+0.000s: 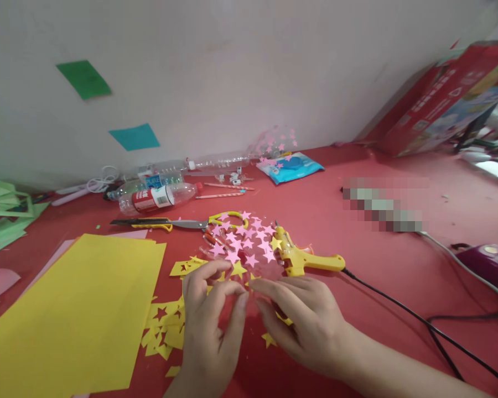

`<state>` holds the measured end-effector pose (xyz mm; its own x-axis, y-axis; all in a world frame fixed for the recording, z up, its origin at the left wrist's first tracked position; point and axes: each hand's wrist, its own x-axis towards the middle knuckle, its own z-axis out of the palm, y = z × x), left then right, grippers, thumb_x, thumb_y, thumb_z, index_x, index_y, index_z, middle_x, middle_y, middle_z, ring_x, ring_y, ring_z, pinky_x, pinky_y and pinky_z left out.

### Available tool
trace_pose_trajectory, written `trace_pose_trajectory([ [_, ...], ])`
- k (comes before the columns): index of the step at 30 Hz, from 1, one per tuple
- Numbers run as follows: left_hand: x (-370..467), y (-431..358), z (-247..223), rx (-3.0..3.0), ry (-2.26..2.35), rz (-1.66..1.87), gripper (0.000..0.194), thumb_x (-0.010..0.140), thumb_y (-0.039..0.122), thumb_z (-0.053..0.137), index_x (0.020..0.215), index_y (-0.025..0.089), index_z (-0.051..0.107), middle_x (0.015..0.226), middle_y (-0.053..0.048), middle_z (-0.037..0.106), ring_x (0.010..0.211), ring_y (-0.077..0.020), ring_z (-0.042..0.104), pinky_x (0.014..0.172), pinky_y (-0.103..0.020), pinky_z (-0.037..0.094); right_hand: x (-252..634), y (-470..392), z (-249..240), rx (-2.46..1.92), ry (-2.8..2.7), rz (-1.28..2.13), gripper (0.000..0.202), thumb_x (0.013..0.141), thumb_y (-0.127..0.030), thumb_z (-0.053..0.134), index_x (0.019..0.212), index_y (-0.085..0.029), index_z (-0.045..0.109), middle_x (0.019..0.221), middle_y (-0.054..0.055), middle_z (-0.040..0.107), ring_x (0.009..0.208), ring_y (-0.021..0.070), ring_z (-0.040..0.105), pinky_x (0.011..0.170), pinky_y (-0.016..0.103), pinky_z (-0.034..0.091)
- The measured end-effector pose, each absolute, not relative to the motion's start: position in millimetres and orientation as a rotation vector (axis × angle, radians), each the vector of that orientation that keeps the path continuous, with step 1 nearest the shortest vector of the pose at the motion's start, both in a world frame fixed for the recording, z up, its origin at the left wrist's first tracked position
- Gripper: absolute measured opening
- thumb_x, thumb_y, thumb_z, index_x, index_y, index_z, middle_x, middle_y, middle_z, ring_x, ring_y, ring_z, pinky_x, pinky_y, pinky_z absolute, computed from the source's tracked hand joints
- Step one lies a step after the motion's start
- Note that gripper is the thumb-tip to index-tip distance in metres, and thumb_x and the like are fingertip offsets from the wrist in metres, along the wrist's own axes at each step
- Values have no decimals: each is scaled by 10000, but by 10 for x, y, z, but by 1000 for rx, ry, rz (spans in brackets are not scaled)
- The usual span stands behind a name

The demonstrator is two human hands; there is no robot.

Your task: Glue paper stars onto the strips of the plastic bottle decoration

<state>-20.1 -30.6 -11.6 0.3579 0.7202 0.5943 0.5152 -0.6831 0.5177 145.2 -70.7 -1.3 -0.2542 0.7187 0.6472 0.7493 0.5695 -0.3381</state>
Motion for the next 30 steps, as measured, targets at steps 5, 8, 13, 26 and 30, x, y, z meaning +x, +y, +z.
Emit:
trace_pose_trajectory([
  [5, -210, -303, -106, 2396, 1082, 1295, 239, 862, 92, 508, 1023, 248, 589, 1126, -60, 507, 1069, -195, 499, 870, -351, 462, 1461, -693, -21, -1208, -2010, -88, 190, 920, -144, 437, 1077, -133, 544, 621, -6, 618, 491, 132, 501, 467, 269, 341],
  [8, -224, -288, -111, 2429, 1061, 1297, 260, 863, 85, 506, 1052, 239, 596, 1111, -60, 515, 1046, -189, 505, 857, -330, 461, 1458, -692, -17, -1205, -2006, -87, 156, 918, -139, 440, 1022, -143, 556, 603, -10, 602, 480, 131, 483, 463, 274, 324],
  [13, -243, -265, -124, 2455, 1047, 1312, 274, 873, 93, 503, 1108, 200, 596, 1084, -69, 533, 1034, -179, 514, 874, -301, 450, 1449, -694, -11, -1197, -2007, -86, 149, 915, -134, 439, 1011, -146, 553, 614, -7, 610, 479, 134, 475, 465, 276, 315],
  [26, -225, -274, -117, 2213, 1060, 1424, 181, 873, 81, 494, 995, 199, 558, 988, -46, 578, 983, -163, 545, 864, -299, 450, 1473, -675, -5, -1219, -1983, -130, 147, 919, -142, 455, 1019, -128, 561, 615, -7, 612, 492, 117, 498, 469, 256, 327],
  [30, -233, -271, -148, 2069, 1096, 1504, 213, 859, 95, 522, 1044, 201, 541, 1012, -55, 557, 968, -168, 541, 841, -304, 458, 1483, -686, 18, -1218, -1965, -155, 163, 917, -136, 456, 1040, -114, 560, 617, -6, 603, 487, 107, 481, 470, 249, 329],
])
